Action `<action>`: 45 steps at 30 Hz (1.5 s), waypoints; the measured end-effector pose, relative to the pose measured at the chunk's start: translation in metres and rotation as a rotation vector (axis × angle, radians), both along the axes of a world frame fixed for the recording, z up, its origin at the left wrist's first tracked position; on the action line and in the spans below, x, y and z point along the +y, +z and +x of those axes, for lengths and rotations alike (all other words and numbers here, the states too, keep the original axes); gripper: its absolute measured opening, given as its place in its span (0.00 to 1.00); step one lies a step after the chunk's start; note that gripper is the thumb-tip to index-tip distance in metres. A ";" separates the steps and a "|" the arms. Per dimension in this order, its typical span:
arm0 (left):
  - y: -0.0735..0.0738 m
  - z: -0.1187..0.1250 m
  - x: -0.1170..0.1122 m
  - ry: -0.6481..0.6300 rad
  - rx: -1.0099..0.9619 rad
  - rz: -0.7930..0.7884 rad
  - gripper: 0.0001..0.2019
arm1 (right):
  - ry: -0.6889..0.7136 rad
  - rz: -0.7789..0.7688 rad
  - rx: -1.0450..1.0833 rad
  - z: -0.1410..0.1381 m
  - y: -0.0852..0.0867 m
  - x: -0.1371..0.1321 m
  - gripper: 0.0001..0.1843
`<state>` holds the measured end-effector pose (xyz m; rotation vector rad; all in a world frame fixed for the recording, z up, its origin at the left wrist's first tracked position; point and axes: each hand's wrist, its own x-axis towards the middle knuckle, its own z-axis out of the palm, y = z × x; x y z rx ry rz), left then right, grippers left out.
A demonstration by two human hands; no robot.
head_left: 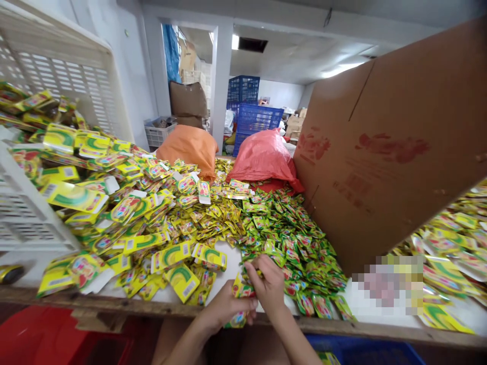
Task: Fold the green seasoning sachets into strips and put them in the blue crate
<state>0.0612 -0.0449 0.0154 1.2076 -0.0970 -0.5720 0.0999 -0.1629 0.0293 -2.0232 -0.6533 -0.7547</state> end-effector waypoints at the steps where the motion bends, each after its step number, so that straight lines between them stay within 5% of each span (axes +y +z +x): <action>1: 0.000 0.000 0.001 -0.012 0.003 -0.001 0.14 | 0.002 -0.047 -0.012 -0.001 -0.002 -0.003 0.13; 9: -0.006 0.002 -0.002 -0.041 -0.043 -0.029 0.13 | 0.008 -0.175 -0.086 -0.005 0.003 -0.015 0.12; 16: -0.004 0.002 -0.005 0.043 -0.019 -0.032 0.13 | -0.158 -0.140 -0.069 -0.003 -0.001 -0.022 0.12; 22: -0.012 0.000 -0.012 -0.043 -0.051 0.060 0.09 | -0.118 -0.399 -0.047 0.001 0.004 -0.015 0.19; 25: -0.018 0.001 -0.013 -0.049 -0.119 0.102 0.07 | 0.008 -0.467 0.020 0.002 0.009 -0.006 0.20; 29: -0.025 0.016 -0.007 0.124 -0.195 0.091 0.12 | 0.130 -0.252 0.170 0.000 0.010 -0.008 0.08; 33: -0.035 0.038 0.002 0.130 -0.208 0.090 0.20 | 0.044 -0.099 0.214 -0.002 -0.003 -0.025 0.11; 39: -0.041 0.046 0.002 0.030 -0.283 0.035 0.24 | -0.046 -0.254 0.216 -0.009 -0.024 -0.032 0.04; 45: -0.041 0.039 0.002 0.175 -0.335 0.127 0.26 | -0.119 -0.460 0.215 0.001 -0.006 -0.025 0.02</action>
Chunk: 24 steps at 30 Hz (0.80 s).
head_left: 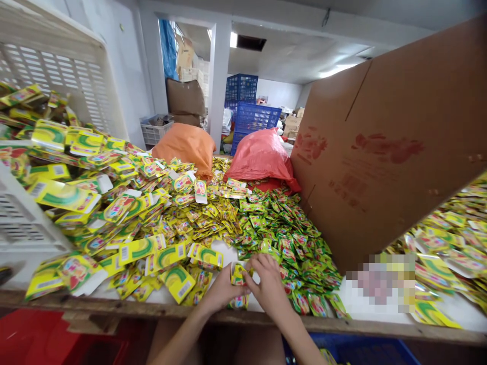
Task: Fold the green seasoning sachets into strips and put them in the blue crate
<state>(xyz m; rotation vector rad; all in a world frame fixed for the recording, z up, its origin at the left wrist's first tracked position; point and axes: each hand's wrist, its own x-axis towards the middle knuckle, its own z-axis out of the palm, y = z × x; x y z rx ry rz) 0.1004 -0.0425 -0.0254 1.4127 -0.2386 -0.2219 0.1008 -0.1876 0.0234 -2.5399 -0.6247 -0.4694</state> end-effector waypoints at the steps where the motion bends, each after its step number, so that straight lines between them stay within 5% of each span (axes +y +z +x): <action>1: 0.000 0.000 0.000 0.013 -0.004 0.013 0.26 | 0.030 0.003 0.004 0.002 0.003 0.000 0.03; 13: 0.004 -0.005 -0.002 0.023 -0.033 0.000 0.27 | 0.139 0.005 0.145 -0.004 -0.001 0.006 0.09; 17: -0.003 -0.011 0.001 0.152 -0.024 -0.067 0.30 | 0.138 0.337 0.247 -0.005 -0.020 -0.004 0.07; 21: -0.013 -0.011 0.004 0.200 -0.058 0.013 0.16 | 0.075 0.748 0.360 -0.009 -0.049 -0.009 0.12; 24: -0.015 -0.007 0.009 0.129 -0.052 0.102 0.12 | 0.065 0.793 0.378 -0.011 -0.060 -0.006 0.11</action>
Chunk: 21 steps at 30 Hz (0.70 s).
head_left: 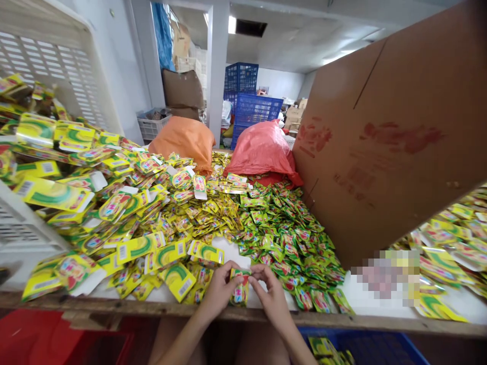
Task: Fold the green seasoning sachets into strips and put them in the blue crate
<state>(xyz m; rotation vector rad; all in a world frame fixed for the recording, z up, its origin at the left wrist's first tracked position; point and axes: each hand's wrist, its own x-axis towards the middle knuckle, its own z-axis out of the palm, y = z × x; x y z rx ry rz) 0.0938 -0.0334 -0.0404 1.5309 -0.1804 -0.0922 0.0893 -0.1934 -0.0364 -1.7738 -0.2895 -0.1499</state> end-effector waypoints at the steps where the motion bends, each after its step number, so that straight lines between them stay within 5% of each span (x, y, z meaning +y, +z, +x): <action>1: 0.001 0.001 0.002 -0.017 0.011 0.011 0.13 | 0.005 -0.020 -0.001 0.000 0.000 0.001 0.11; 7: 0.011 0.002 0.007 0.002 -0.058 0.108 0.12 | 0.092 -0.155 -0.049 0.010 0.016 0.005 0.09; 12: 0.010 -0.001 -0.003 0.142 -0.103 -0.090 0.16 | 0.091 -0.132 -0.080 0.016 0.019 0.006 0.08; 17: 0.013 -0.009 0.000 0.111 -0.178 0.110 0.08 | 0.095 -0.138 -0.108 0.006 0.021 0.006 0.10; 21: 0.011 -0.015 0.000 0.169 -0.198 0.119 0.09 | 0.074 -0.137 -0.115 0.001 0.025 0.009 0.07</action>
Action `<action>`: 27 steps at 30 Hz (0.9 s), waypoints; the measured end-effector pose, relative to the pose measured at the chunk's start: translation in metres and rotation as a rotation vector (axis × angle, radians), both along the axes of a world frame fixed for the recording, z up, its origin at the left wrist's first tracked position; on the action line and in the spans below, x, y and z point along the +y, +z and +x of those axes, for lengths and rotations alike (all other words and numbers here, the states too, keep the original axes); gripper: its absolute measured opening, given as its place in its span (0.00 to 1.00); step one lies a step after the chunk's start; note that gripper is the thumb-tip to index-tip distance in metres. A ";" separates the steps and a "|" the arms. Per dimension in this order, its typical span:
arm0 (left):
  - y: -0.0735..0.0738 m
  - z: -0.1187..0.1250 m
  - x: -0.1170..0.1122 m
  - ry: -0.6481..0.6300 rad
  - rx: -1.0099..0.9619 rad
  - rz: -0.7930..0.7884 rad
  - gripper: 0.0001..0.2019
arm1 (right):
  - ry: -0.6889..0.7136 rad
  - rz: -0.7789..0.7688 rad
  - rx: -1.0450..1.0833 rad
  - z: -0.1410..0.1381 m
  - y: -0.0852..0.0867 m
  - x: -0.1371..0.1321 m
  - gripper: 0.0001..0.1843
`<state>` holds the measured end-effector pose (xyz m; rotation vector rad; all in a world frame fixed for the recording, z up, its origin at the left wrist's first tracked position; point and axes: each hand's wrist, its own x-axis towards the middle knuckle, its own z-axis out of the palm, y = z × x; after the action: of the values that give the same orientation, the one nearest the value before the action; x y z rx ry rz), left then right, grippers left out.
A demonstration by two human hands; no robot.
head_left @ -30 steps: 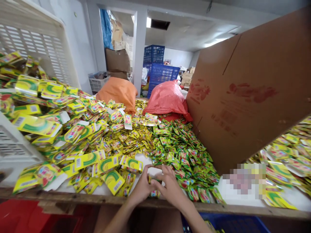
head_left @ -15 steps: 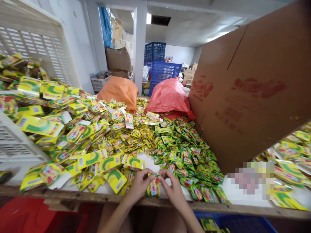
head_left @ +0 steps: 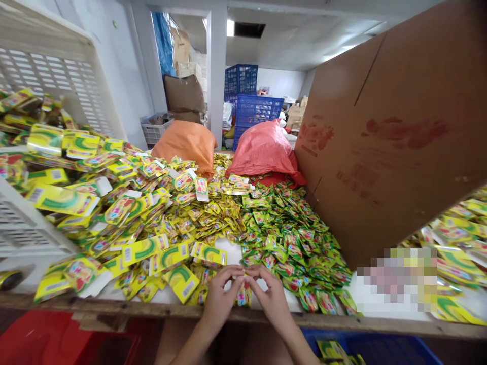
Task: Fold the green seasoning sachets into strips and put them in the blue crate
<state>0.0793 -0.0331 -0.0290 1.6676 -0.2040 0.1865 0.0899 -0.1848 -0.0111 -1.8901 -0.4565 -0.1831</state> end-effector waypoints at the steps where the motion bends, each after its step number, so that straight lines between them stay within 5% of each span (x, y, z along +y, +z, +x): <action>1: 0.000 0.000 -0.001 0.010 0.016 -0.008 0.09 | -0.013 0.000 0.003 0.000 0.000 0.001 0.07; 8: 0.012 0.008 -0.006 0.034 0.104 -0.007 0.10 | -0.049 -0.045 0.056 0.010 0.004 0.002 0.08; 17: -0.002 -0.003 0.003 -0.058 0.021 0.008 0.10 | -0.030 -0.019 0.021 -0.014 -0.018 0.006 0.10; 21: 0.009 -0.006 0.022 -0.082 -0.054 0.291 0.13 | -0.089 -0.114 -0.081 -0.021 -0.001 -0.015 0.11; 27: 0.021 0.021 0.079 0.204 -0.201 1.049 0.26 | -0.328 -0.599 -0.075 -0.037 0.049 -0.149 0.13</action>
<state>0.0999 0.0454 -0.0083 2.7188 -0.3111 0.4533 0.0527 -0.3337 0.0381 -2.5513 -0.2607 -0.3661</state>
